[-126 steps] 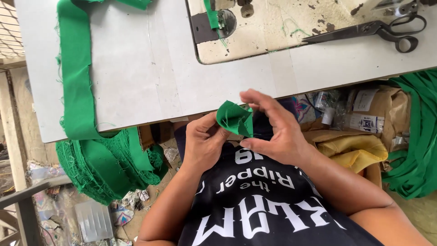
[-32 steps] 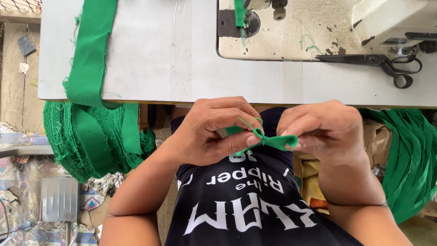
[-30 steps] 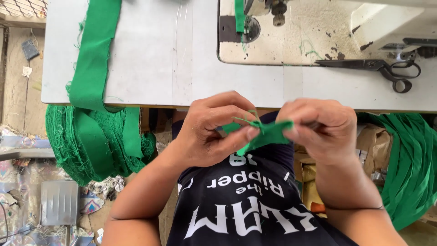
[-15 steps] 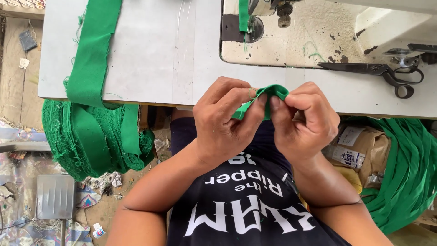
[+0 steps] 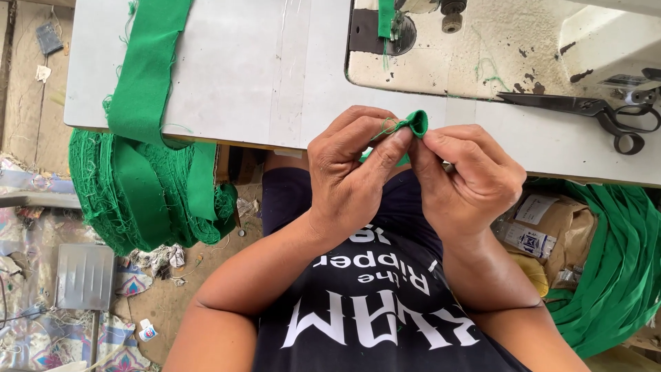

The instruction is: Folding and preparing long green fabric strips at a sewing workstation.

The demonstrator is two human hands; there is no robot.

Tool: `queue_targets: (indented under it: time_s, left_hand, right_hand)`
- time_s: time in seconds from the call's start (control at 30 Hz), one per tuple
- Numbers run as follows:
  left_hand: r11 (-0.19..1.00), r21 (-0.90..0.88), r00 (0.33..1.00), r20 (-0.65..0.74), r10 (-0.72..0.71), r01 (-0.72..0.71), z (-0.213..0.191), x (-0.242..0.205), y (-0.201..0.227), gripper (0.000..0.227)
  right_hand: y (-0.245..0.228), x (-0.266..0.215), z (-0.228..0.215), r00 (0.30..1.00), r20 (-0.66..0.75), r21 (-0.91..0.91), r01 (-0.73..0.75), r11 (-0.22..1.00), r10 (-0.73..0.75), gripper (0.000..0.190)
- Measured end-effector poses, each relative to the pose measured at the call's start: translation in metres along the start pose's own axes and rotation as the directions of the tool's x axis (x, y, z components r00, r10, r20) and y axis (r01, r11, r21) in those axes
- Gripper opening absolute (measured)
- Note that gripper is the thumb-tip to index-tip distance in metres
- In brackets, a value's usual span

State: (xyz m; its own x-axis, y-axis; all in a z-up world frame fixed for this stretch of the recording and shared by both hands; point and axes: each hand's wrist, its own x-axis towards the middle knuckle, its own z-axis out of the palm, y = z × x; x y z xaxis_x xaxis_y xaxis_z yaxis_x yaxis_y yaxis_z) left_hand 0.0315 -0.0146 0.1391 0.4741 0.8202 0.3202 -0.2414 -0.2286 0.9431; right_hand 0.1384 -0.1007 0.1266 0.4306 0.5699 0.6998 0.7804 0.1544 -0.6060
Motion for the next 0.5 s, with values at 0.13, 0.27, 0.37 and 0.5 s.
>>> queue_targets:
  time_s: [0.13,0.27,0.37,0.5]
  left_hand:
    - [0.997,0.073,0.999,0.037,-0.005,0.003,-0.003,0.003,0.003,0.008]
    - [0.993,0.12,0.997,0.071,-0.028,0.02,-0.006,0.003,0.0,0.01]
    - [0.978,0.207,0.993,0.111,-0.029,0.005,-0.008,0.003,0.009,0.018]
    - [0.972,0.235,0.989,0.147,-0.021,-0.014,-0.015,-0.002,0.009,0.026]
  right_hand:
    - [-0.004,0.004,-0.003,0.996,0.083,0.024,0.039,0.999,-0.041,0.009]
    - [-0.004,0.003,-0.002,0.99,0.101,-0.04,0.098,0.994,-0.094,0.007]
    - [-0.002,-0.001,0.008,0.987,0.04,-0.057,0.159,0.986,-0.157,0.008]
    - [0.002,-0.002,0.006,0.978,0.097,-0.059,0.192,0.98,-0.186,0.006]
